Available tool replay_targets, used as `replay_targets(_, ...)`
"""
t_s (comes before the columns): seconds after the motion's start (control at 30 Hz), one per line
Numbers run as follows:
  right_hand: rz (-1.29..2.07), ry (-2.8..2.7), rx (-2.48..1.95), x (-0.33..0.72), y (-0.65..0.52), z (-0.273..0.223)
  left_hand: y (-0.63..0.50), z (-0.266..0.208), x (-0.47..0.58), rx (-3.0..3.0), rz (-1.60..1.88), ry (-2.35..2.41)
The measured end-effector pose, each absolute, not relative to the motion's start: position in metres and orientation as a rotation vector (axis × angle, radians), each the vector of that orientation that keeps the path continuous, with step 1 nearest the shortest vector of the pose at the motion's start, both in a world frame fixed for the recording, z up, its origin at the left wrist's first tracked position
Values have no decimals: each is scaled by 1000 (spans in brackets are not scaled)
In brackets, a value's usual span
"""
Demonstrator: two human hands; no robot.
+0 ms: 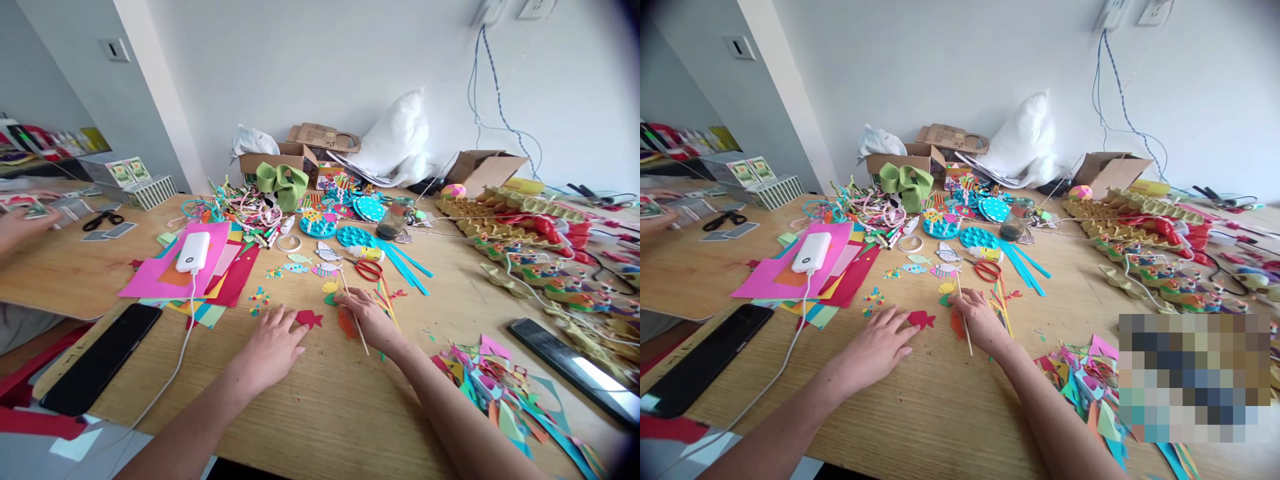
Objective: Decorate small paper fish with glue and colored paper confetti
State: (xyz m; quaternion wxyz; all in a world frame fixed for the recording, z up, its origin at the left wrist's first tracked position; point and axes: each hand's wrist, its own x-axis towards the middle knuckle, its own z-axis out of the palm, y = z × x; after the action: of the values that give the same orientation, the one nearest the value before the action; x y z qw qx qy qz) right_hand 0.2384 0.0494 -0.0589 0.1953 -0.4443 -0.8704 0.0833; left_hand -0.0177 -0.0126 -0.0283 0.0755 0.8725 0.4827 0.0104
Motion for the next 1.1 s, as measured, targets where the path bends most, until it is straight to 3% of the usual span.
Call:
replay_targets(0.23,202,-2385,-1182,229,47,-50,10,-30,-15,2643,43,1508)
replay_targets(0.6,270,-2570,-1091,192,43,-50,13,-52,-10,2691,344,1508)
replay_targets(0.9,201,-2084,-1134,219,72,-14,17,-58,-13,2658,384,1530)
replay_targets(1.1,-38,-1893,-1439,275,110,-3,16,-63,-14,2636,433,1526)
